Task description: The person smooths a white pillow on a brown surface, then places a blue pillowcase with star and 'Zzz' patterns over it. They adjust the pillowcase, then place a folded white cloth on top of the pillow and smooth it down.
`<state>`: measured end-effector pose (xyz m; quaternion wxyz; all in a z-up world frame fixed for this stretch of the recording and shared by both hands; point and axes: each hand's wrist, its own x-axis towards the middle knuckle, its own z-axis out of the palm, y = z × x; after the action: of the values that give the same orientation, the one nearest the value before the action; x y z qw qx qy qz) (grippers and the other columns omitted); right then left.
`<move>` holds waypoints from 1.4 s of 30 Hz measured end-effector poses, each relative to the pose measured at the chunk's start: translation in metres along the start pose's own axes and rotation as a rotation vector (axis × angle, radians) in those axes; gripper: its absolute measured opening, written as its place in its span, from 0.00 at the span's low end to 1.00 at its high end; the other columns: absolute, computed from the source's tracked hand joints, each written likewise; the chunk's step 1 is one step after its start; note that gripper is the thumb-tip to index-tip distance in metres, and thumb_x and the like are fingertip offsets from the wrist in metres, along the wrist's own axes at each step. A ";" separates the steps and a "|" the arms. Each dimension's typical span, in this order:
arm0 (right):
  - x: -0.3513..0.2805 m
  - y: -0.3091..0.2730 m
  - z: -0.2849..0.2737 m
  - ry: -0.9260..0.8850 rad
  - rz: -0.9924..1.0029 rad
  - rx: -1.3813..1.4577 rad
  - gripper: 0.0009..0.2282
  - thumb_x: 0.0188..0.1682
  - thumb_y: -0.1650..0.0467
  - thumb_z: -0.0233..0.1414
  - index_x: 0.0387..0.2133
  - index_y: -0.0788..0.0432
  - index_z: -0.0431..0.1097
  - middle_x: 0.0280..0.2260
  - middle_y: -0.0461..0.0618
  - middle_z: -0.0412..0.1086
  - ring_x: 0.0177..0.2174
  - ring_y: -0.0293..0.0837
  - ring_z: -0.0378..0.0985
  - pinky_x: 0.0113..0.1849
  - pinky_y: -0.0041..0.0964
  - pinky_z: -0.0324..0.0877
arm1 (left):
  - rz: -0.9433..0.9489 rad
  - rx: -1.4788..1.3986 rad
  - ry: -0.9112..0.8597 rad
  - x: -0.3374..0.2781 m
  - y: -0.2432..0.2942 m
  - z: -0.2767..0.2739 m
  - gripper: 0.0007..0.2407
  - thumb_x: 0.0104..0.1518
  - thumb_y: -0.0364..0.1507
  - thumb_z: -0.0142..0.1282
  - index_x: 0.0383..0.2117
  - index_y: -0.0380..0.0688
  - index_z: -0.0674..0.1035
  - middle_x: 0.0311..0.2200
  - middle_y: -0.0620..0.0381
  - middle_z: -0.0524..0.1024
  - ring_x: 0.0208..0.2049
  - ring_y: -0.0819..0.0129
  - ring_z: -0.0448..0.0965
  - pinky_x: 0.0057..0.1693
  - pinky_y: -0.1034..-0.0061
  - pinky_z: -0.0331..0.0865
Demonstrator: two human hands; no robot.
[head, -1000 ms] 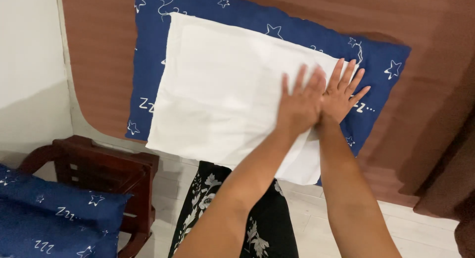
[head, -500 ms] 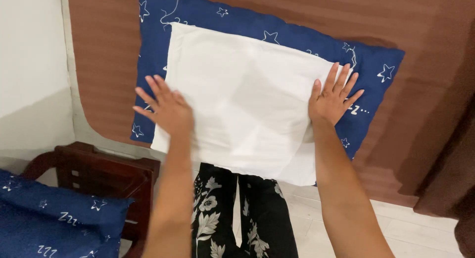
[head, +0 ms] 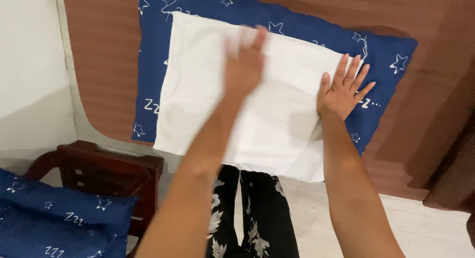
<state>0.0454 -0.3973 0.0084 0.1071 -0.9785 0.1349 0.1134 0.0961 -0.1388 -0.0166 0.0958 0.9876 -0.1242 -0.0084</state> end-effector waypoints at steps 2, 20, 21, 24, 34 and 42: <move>0.001 0.000 -0.001 -0.012 0.000 0.003 0.29 0.62 0.52 0.32 0.75 0.47 0.40 0.75 0.49 0.33 0.72 0.58 0.29 0.66 0.69 0.22 | -0.131 0.020 -0.098 -0.002 -0.068 -0.027 0.23 0.72 0.36 0.36 0.74 0.54 0.54 0.75 0.65 0.49 0.75 0.57 0.44 0.73 0.39 0.34; -0.003 -0.005 -0.012 -0.068 0.017 0.011 0.29 0.63 0.53 0.33 0.75 0.46 0.37 0.75 0.49 0.31 0.73 0.57 0.28 0.66 0.70 0.24 | 0.120 -0.066 -0.415 -0.107 0.057 -0.014 0.25 0.73 0.38 0.35 0.76 0.54 0.55 0.70 0.62 0.59 0.71 0.61 0.53 0.75 0.36 0.40; -0.005 -0.008 -0.019 -0.091 0.040 0.026 0.29 0.62 0.53 0.32 0.75 0.45 0.36 0.75 0.48 0.30 0.72 0.56 0.27 0.66 0.68 0.24 | 0.006 0.062 -0.569 -0.108 0.021 -0.016 0.26 0.80 0.38 0.33 0.82 0.49 0.52 0.66 0.59 0.63 0.68 0.61 0.59 0.76 0.30 0.37; -0.013 -0.009 -0.023 -0.105 0.071 0.045 0.30 0.63 0.52 0.35 0.76 0.44 0.37 0.76 0.48 0.30 0.73 0.55 0.28 0.68 0.68 0.27 | -0.272 0.052 -0.206 -0.128 -0.097 -0.049 0.26 0.69 0.42 0.36 0.74 0.61 0.52 0.76 0.64 0.43 0.76 0.56 0.39 0.73 0.38 0.36; -0.224 0.046 -0.008 0.178 0.465 0.376 0.21 0.47 0.60 0.67 0.41 0.65 0.72 0.29 0.56 0.70 0.27 0.50 0.71 0.34 0.45 0.69 | -0.569 -0.375 0.138 -0.228 -0.134 -0.120 0.28 0.61 0.40 0.61 0.63 0.40 0.64 0.59 0.35 0.70 0.53 0.43 0.75 0.54 0.58 0.72; -0.190 0.025 -0.169 -0.244 0.525 0.635 0.06 0.47 0.66 0.62 0.35 0.52 0.80 0.30 0.41 0.78 0.35 0.32 0.74 0.36 0.35 0.64 | -0.557 -0.318 -0.349 -0.153 -0.155 -0.240 0.17 0.59 0.43 0.64 0.29 0.40 0.81 0.23 0.46 0.79 0.23 0.53 0.79 0.34 0.60 0.72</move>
<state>-0.1071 -0.4160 0.2121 0.3859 -0.8087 0.3940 0.2047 -0.0049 0.0909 0.1885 0.2196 0.9400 0.1381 -0.2217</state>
